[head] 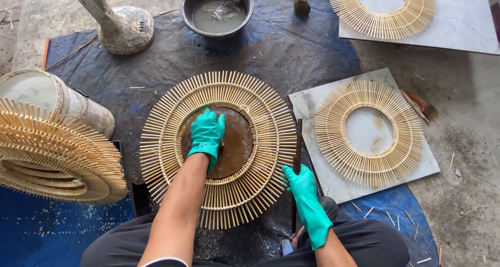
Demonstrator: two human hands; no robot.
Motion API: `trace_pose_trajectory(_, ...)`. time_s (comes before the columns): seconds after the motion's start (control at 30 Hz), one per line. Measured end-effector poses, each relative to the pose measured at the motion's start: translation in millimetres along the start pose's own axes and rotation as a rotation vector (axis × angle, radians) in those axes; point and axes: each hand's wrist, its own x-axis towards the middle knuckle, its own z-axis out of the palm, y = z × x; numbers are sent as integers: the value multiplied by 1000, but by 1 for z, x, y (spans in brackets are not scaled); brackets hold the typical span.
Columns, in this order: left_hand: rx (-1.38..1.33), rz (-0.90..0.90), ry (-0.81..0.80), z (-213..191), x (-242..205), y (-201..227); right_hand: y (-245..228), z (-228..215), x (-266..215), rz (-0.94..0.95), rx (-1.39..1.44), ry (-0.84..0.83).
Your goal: Applying adhesive or finishing material to a circular bamboo component and scraping off excess with a tool.
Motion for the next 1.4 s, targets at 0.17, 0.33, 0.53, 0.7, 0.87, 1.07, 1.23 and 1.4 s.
trace_pose_trajectory(0.17, 40, -64, -181, 6, -6, -1, 8, 1, 0, 9, 1, 7)
trace_pose_trajectory(0.33, 213, 303, -292, -46, -24, 50, 21, 1, 10, 33, -4, -7)
trace_pose_trajectory(0.53, 273, 372, -605, -50, -36, 83, 5, 0, 1, 42, -19, -5)
trace_pose_trajectory(0.7, 251, 271, -698, -83, -29, 106, 14, 4, 8, 30, -20, -11)
trace_pose_trajectory(0.87, 218, 195, -730, -60, -35, 99, 19, -6, 13, 23, -33, -14)
trace_pose_trajectory(1.07, 51, 405, -175, -34, -91, 22, 88, -22, 48, 51, 292, 3)
trace_pose_trajectory(1.23, -144, 16, 403, -60, -146, -86, 176, -30, 90, 205, 326, 18)
trace_pose_trajectory(1.4, -275, -467, 387, -21, -172, -177, 256, -32, 99, 328, 248, -75)
